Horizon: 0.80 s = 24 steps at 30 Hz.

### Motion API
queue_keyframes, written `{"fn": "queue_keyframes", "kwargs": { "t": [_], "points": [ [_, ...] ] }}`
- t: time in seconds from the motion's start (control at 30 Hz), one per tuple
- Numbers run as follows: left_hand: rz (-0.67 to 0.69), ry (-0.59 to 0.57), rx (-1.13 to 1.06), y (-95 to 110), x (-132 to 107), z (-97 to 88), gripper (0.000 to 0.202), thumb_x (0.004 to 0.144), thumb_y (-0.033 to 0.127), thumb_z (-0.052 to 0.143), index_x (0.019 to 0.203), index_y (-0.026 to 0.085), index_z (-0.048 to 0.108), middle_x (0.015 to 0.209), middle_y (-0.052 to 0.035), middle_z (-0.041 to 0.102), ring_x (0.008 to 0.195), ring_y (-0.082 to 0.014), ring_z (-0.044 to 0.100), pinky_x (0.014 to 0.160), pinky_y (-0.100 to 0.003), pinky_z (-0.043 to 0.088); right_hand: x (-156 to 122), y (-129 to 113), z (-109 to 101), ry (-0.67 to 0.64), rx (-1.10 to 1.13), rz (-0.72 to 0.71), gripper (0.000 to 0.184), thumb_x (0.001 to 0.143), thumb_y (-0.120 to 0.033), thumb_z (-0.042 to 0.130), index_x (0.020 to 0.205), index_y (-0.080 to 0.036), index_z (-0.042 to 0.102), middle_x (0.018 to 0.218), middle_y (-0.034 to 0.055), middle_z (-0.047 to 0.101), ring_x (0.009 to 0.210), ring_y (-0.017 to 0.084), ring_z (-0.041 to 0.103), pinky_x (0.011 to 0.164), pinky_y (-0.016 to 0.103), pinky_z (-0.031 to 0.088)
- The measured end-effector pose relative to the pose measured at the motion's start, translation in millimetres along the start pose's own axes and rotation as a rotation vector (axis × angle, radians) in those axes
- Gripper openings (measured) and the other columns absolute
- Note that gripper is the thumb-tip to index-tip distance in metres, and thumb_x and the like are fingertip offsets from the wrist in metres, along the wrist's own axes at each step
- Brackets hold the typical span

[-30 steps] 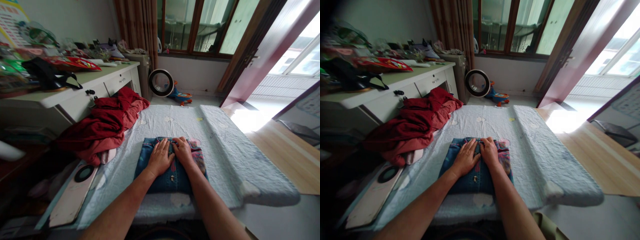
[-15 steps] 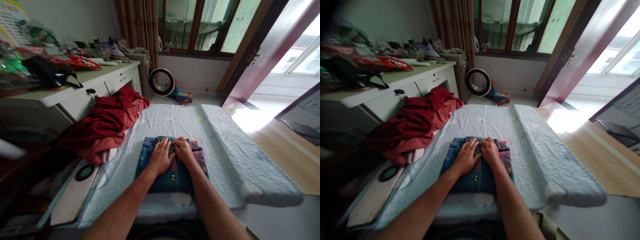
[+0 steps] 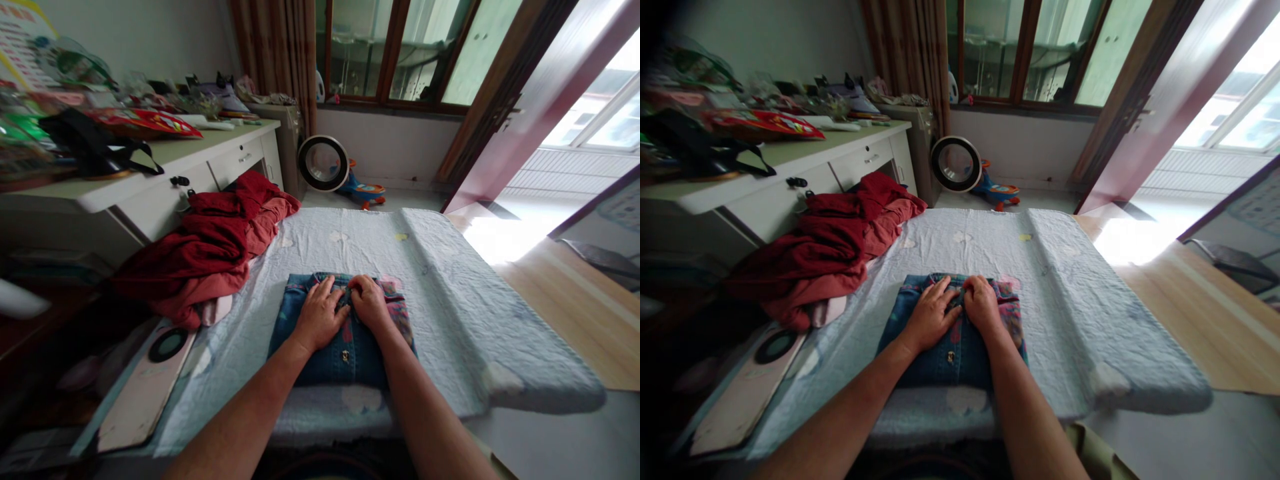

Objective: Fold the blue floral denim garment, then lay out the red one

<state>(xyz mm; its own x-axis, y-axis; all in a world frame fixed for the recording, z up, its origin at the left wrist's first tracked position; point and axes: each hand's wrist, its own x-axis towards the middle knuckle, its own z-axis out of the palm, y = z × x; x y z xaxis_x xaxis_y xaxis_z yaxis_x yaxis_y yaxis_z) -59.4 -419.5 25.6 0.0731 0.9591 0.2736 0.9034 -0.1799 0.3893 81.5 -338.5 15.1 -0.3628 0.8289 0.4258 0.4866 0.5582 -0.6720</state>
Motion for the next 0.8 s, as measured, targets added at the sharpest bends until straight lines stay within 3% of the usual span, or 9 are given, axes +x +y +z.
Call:
{"fn": "queue_keyframes", "kwargs": {
  "t": [0.23, 0.6, 0.8],
  "points": [
    [0.013, 0.041, -0.02, -1.1, -1.1, 1.7, 0.034, 0.092, 0.038, 0.054, 0.118, 0.016, 0.06, 0.147, -0.0187, 0.045, 0.138, -0.0301, 0.04, 0.114, -0.051, 0.031, -1.0, -1.4, -0.2, -0.075, 0.01, -0.013, 0.031, 0.077, -0.006, 0.047, 0.09, -0.019, 0.072, 0.088, 0.0049, 0.061, 0.085, 0.017, 0.059, 0.082, 0.027, 0.045],
    [0.041, 0.14, -0.09, -8.8, -3.2, 14.6, 0.04, 0.091, 0.037, 0.056, 0.122, 0.012, 0.048, 0.142, -0.0226, 0.048, 0.137, -0.0314, 0.042, 0.112, -0.053, 0.034, -1.2, -2.8, -0.1, -0.092, -0.01, 0.004, 0.021, 0.074, -0.009, 0.046, 0.067, -0.02, 0.063, 0.08, 0.0035, 0.057, 0.078, 0.016, 0.055, 0.075, 0.027, 0.044],
    [0.051, 0.18, -0.116, -11.2, -3.5, 18.9, 0.055, 0.091, 0.038, 0.055, 0.136, 0.012, 0.036, 0.139, -0.0216, 0.05, 0.135, -0.0315, 0.044, 0.111, -0.055, 0.036, -1.2, -2.7, 0.0, -0.063, -0.007, 0.006, 0.031, 0.07, -0.004, 0.044, 0.086, -0.02, 0.066, 0.085, 0.0031, 0.059, 0.082, 0.016, 0.056, 0.08, 0.027, 0.044]
  ]
}}
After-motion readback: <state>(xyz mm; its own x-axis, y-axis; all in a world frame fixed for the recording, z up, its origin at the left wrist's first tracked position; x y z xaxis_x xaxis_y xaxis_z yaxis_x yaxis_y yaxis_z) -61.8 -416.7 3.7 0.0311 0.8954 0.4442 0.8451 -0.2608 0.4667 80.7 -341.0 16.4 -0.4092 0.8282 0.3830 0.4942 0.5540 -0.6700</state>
